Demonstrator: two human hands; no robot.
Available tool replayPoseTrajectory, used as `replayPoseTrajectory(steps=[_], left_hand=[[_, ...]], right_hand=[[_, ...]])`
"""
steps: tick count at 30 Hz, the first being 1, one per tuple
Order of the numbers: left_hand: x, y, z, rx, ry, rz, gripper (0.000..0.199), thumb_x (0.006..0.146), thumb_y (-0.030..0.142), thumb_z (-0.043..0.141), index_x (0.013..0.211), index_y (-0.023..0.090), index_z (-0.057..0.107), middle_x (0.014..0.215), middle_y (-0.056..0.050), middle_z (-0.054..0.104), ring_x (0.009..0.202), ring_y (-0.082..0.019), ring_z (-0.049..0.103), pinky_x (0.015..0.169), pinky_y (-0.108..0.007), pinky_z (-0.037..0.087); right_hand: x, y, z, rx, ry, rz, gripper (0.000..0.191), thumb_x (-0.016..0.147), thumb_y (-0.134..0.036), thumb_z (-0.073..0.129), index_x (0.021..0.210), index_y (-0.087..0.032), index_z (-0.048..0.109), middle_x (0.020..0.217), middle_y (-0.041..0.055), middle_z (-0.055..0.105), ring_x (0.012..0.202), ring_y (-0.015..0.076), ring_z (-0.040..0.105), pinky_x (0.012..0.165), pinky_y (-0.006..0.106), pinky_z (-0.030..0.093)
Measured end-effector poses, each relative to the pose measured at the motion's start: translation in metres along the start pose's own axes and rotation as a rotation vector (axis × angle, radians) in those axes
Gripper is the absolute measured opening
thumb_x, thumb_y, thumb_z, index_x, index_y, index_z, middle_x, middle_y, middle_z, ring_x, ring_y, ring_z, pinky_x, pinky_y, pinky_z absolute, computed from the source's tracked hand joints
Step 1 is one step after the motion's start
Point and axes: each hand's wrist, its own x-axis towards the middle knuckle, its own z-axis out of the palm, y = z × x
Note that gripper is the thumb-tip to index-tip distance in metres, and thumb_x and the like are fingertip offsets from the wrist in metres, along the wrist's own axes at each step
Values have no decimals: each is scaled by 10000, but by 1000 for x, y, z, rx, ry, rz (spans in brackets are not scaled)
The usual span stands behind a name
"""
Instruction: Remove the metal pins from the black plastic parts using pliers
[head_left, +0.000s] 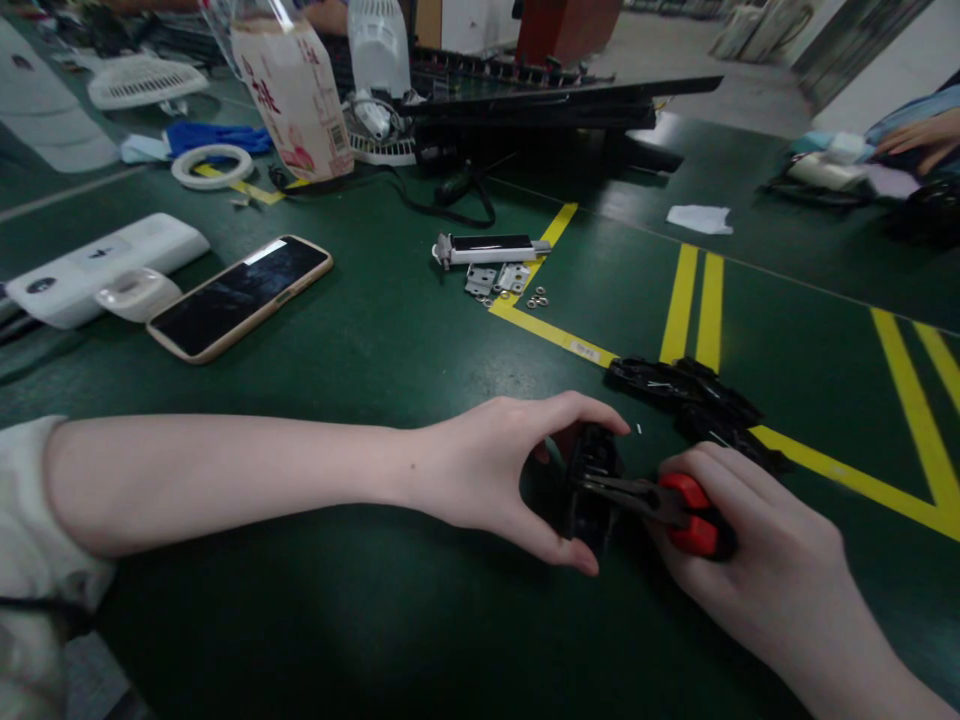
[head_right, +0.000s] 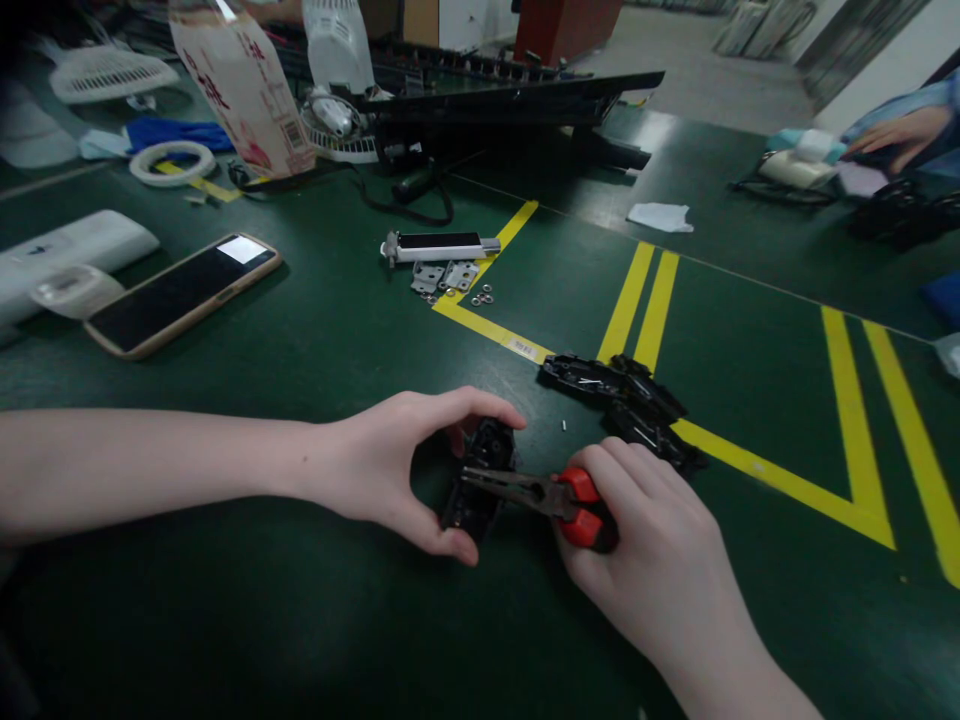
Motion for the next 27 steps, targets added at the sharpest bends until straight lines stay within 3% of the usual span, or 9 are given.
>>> replayPoseTrajectory(steps=[4, 8, 13, 21, 27], left_hand=[[0, 0, 2, -10, 23, 24, 778, 718, 231, 890, 1382, 77, 513, 1176, -95, 710, 1039, -203, 689, 914, -291, 555], [-1, 3, 5, -75, 52, -54, 750, 696, 230, 907, 1339, 70, 557, 1059, -63, 744, 942, -185, 706, 882, -285, 571], [0, 5, 3, -101, 42, -104, 752, 683, 248, 917, 1333, 81, 578, 1089, -72, 750, 955, -192, 711, 879, -290, 576], [0, -1, 4, -10, -3, -15, 777, 699, 302, 908, 1350, 67, 553, 1122, -99, 731, 951, -195, 700, 861, -283, 577], [1, 0, 4, -6, -4, -40, 735, 707, 333, 899, 1324, 123, 559, 1117, -91, 731, 954, -211, 698, 864, -304, 577]], right_hand=[[0, 1, -1, 5, -5, 2, 25, 884, -262, 509, 909, -264, 506, 900, 63, 585, 823, 267, 593, 682, 397, 447], [0, 1, -1, -4, 1, -3, 20, 884, -244, 525, 901, -252, 520, 886, 69, 599, 809, 257, 601, 680, 390, 457], [0, 2, 0, -4, -9, -1, 66, 847, -240, 536, 905, -271, 524, 856, 48, 594, 778, 249, 600, 665, 379, 455], [-1, 12, -1, -11, -40, -68, 114, 827, -233, 552, 933, -274, 540, 868, 50, 614, 788, 255, 621, 664, 387, 488], [-2, 8, 0, -28, -11, -31, 97, 821, -246, 546, 917, -258, 543, 870, 58, 611, 802, 265, 614, 692, 404, 492]])
